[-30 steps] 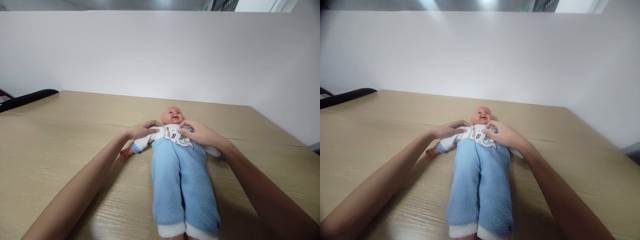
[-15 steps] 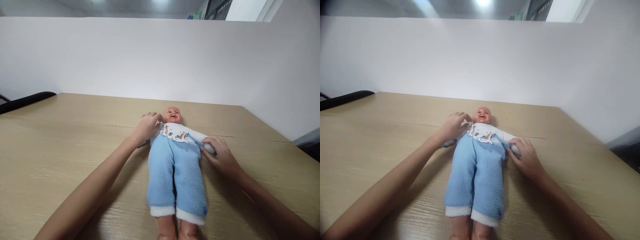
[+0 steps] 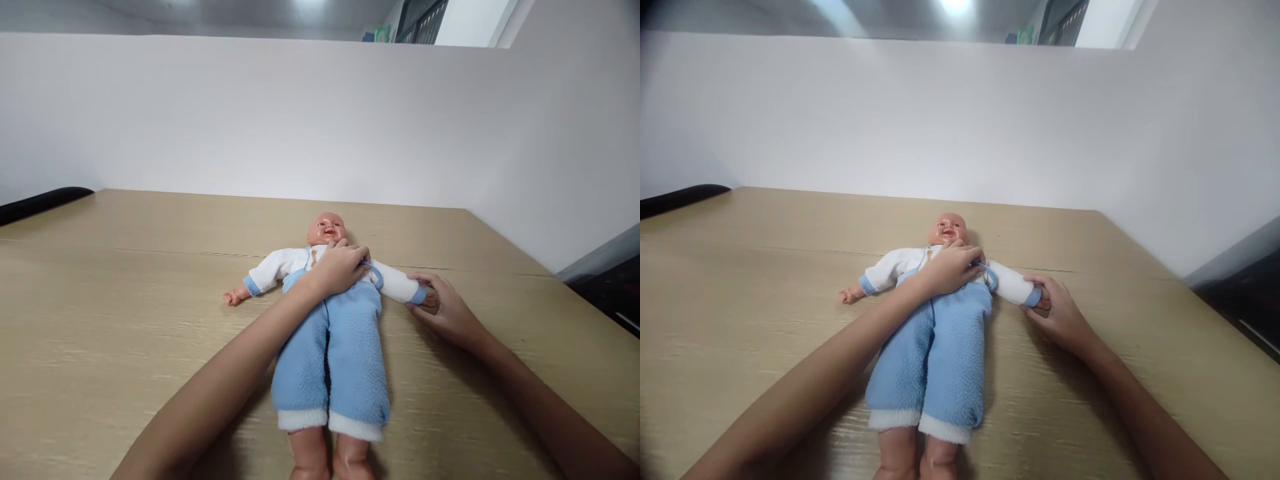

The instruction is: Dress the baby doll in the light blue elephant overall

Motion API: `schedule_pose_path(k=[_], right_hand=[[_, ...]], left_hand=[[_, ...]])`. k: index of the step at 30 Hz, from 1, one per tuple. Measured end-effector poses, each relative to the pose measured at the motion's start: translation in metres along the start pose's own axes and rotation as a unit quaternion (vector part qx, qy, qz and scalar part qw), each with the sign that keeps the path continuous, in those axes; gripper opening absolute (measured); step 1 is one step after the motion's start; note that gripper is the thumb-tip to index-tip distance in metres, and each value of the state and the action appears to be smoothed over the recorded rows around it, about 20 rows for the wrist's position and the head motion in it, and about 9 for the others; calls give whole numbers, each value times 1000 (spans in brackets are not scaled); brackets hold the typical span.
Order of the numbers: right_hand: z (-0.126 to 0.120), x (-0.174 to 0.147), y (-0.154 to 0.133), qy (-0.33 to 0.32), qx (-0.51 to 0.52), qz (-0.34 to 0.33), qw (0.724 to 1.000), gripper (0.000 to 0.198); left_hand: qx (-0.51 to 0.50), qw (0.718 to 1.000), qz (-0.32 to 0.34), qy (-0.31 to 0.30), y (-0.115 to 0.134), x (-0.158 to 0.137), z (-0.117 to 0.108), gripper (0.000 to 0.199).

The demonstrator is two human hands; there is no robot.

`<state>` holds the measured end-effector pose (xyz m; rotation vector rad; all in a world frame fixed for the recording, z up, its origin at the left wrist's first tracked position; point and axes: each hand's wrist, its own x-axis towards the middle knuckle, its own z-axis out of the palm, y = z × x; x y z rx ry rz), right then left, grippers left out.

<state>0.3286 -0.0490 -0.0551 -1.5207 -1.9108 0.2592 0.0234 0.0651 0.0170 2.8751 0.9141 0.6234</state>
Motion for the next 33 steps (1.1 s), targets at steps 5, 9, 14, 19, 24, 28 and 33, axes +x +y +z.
schedule_pose_path(k=[5, 9, 14, 19, 24, 28, 33], right_hand=[[-3, 7, -5, 19, 148, 63, 987, 59], [1, 27, -14, 121, 265, 77, 954, 65], [13, 64, -29, 127, 361, 91, 920, 70], [35, 89, -50, 107, 394, 59, 911, 56], [56, 83, -63, 87, 389, 23, 917, 59], [62, 68, -64, 38, 389, 29, 920, 49], [61, 58, -70, 1, 389, 29, 921, 39]], left_hand=[[-50, 996, 27, 65, 1, -8, 0, 26], [-69, 991, 47, 105, 4, -10, -1, 27], [-117, 985, 61, 109, 5, -14, -4, 25], [-103, 983, 74, 136, 4, -18, -4, 32], [-55, 978, 105, 173, 5, -21, -7, 40], [-12, 974, 121, 190, 7, -26, -10, 40], [-18, 974, 124, 191, 6, -29, -11, 42]])
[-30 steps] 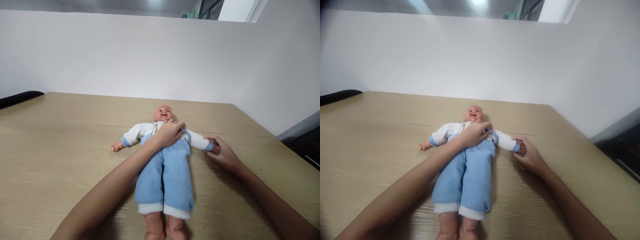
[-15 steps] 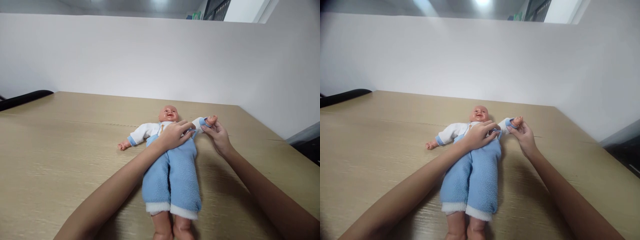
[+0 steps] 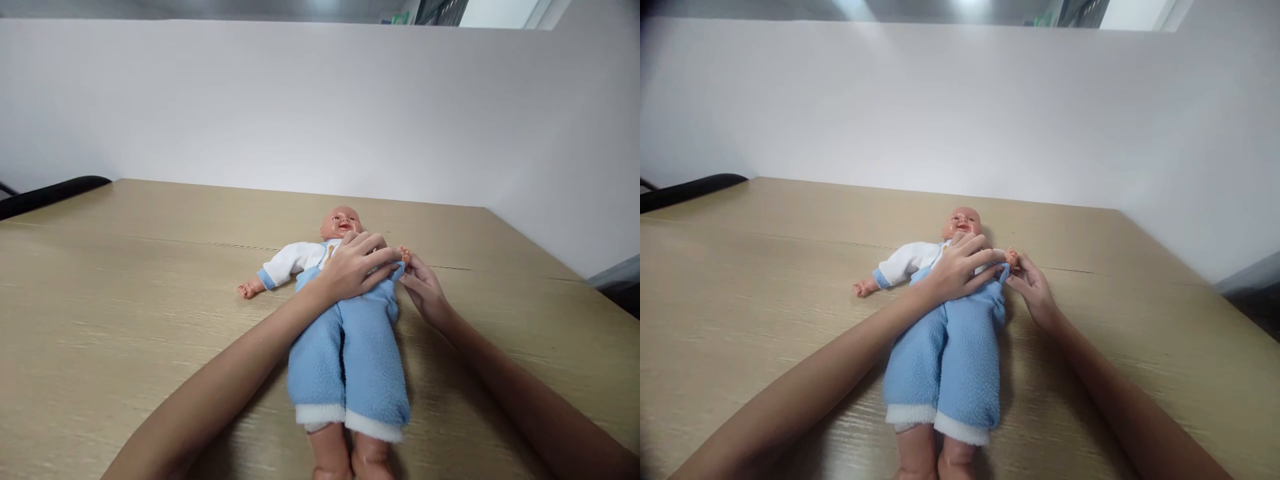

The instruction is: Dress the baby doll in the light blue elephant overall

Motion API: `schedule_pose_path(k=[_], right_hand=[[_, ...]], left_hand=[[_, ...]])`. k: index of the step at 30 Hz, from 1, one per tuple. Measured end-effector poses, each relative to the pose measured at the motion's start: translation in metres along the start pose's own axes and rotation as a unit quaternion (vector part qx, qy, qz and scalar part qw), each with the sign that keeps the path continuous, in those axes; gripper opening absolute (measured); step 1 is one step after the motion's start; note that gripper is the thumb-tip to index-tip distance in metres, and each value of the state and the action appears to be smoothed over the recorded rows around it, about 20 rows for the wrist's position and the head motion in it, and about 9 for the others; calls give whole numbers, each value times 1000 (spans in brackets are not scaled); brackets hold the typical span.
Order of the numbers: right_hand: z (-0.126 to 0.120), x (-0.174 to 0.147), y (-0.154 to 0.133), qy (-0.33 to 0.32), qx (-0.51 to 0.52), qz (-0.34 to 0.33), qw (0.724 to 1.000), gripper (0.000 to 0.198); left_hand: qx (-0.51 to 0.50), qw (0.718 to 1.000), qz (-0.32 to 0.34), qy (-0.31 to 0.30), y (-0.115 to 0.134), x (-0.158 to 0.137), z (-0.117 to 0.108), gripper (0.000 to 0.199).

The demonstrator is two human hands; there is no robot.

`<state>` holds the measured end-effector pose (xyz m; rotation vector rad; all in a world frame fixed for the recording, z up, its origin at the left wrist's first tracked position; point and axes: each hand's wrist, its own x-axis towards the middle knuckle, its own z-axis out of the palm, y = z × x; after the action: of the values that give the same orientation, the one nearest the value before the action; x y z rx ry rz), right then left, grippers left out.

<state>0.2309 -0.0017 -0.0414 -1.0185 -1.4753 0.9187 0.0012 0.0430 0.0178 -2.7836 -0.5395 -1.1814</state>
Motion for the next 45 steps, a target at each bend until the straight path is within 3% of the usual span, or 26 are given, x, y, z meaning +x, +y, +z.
schedule_pose_path(k=[7, 13, 17, 21, 25, 30, 35, 40, 45], right_hand=[[9, -2, -5, 20, -68, -16, 997, 50], [11, -5, -4, 6, -14, -37, 999, 44], [18, -9, -9, 13, -18, -54, 998, 39], [21, -9, -15, -6, -41, -72, 997, 29], [20, -8, -14, -9, -69, -87, 994, 30], [28, -6, -11, 35, -16, -58, 998, 28], [34, -4, -8, 72, 69, -16, 995, 24], [29, 1, 2, 107, 140, 45, 983, 28], [24, 5, 7, 131, 128, 72, 980, 28]], left_hand=[[-53, 998, -10, 16, 0, -2, -2, 40], [-76, 996, 16, 41, -2, -4, 0, 33], [-86, 996, -14, 33, -1, -4, 0, 32], [-153, 985, -45, 64, 1, 1, -2, 19], [-281, 949, -124, 74, 5, 13, -1, 6], [-386, 867, -313, -33, -5, 29, 8, 11], [-434, 827, -340, -112, -20, 35, 13, 26], [-361, 861, -327, -145, -20, 35, 14, 48], [-294, 883, -336, -144, -21, 31, 22, 34]])
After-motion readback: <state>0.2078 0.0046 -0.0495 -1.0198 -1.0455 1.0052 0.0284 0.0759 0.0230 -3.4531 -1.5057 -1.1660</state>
